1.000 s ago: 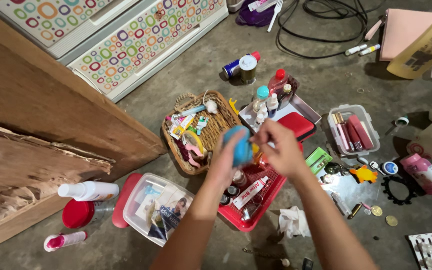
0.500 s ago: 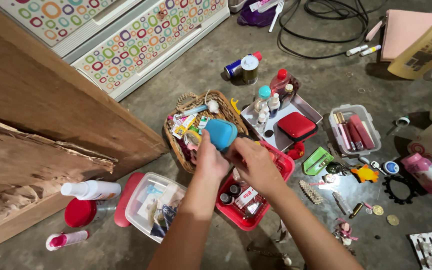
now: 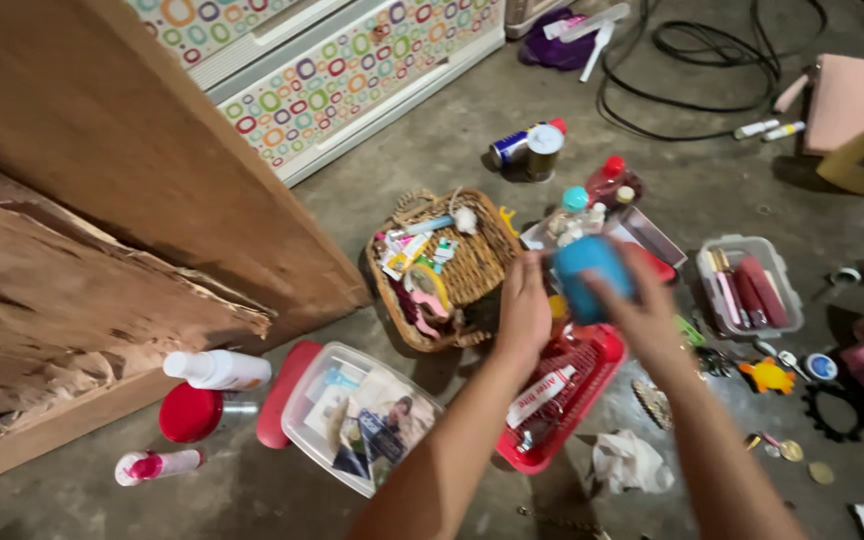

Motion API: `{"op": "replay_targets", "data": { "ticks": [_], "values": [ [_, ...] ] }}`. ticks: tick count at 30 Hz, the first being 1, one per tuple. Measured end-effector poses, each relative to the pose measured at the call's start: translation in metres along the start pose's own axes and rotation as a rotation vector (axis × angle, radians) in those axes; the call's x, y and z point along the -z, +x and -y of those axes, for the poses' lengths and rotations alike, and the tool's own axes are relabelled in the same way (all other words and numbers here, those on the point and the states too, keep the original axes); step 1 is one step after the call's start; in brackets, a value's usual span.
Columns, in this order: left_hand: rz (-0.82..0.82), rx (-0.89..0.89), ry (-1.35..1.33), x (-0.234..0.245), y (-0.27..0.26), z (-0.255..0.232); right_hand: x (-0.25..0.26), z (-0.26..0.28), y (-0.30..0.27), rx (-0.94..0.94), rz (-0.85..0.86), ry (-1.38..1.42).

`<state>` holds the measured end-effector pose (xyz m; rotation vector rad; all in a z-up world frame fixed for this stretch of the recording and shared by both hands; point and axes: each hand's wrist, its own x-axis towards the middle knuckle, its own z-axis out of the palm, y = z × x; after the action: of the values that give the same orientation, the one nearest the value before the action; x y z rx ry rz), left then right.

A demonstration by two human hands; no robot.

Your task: The person sorts through various personal care and cosmetic items on the floor, including bottles, tubes, and small containers. They open and close several cases and baskets, moving items between containers and the floor while organizing them.

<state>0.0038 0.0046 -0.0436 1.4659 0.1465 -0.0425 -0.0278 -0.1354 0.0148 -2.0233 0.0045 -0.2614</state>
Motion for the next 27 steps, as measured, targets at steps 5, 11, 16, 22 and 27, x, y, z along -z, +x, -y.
{"op": "replay_targets", "data": {
  "ticks": [5,11,16,22,27],
  "values": [
    [0.175,-0.384,0.712,0.114,0.101,-0.007,0.046,-0.003,0.006,-0.399,-0.065,0.347],
    [0.25,-0.195,1.069,0.192,0.135,0.026,-0.002,-0.015,0.047,-0.332,0.205,0.024],
    [0.19,0.055,0.917,0.208,0.142,0.059,-0.109,-0.054,0.095,-0.099,0.34,-0.029],
    [0.058,-0.355,0.816,0.22,0.141,0.053,-0.158,-0.068,0.104,0.264,0.25,-0.634],
    [0.128,-0.284,0.768,0.208,0.138,0.018,-0.184,-0.045,0.104,0.002,0.612,-0.066]
  ]
}}
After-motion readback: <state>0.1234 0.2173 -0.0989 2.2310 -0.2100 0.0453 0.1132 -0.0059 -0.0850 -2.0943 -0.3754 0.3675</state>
